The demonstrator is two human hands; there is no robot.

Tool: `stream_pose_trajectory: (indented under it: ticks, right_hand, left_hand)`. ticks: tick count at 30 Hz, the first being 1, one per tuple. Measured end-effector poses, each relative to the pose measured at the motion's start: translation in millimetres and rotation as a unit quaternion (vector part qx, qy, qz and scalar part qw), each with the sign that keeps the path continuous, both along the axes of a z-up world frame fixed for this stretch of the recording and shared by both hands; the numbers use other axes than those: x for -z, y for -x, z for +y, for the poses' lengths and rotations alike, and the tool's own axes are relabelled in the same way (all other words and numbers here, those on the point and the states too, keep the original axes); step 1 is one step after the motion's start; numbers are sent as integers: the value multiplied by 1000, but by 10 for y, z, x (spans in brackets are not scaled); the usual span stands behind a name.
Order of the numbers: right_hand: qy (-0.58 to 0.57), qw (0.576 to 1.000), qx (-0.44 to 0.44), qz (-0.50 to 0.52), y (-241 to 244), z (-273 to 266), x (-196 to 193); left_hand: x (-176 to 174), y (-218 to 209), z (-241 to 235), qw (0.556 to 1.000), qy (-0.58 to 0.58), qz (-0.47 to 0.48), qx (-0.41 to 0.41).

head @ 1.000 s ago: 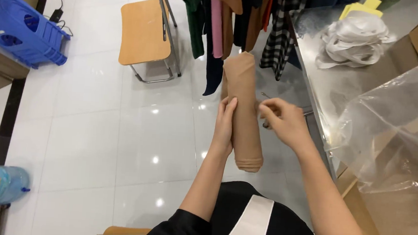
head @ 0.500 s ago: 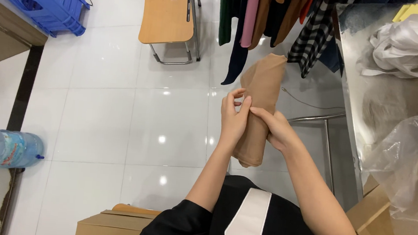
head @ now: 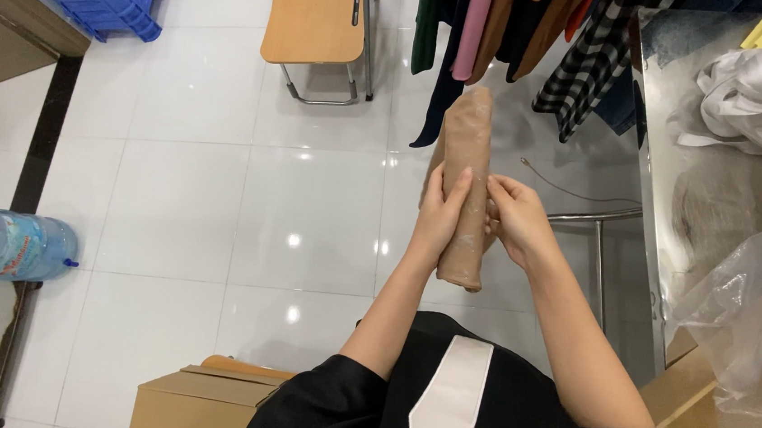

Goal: The person unpacks folded garments from a cardboard box, removes them from plastic packaging, and places them on a clothing rack using hangers. The person also folds a brown garment on a metal table and hangs it on the rack.

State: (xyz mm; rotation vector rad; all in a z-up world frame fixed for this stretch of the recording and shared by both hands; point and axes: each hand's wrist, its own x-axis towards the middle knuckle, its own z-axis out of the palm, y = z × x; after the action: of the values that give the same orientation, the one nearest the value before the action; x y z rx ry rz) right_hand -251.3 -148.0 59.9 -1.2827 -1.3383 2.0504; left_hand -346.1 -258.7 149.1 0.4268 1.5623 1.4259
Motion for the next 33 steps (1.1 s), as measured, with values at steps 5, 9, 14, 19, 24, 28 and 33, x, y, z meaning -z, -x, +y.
stream_pose_trajectory:
  ticks: [5,9,14,19,24,28,33]
  right_hand:
    - [75,996,-40,11,-64,1,-2]
    - [86,993,-29,77,-105,-51,-197]
    - [44,995,44,75,-88,-97,-364]
    - [139,980,76,122,-148,9,8]
    - [-57,997,50,6,-24,-186,-41]
    - [-122,992,24,-20,-29,-410,-473]
    - [-119,990,53,62,-45,-290,-217]
  left_hand:
    - [-81,-30,32,999,-20,-31,4]
    - [-30,-26,32,1000,2,-13,27]
    - [539,-19,192,995,-13,101,-14]
    - [673,14,168,980,-43,182,-60]
    - [497,-48,131,996,57,69,-6]
    - [514,-15,106,999,44,7,-31]
    - [948,192,146,992,-16,-85,-88]
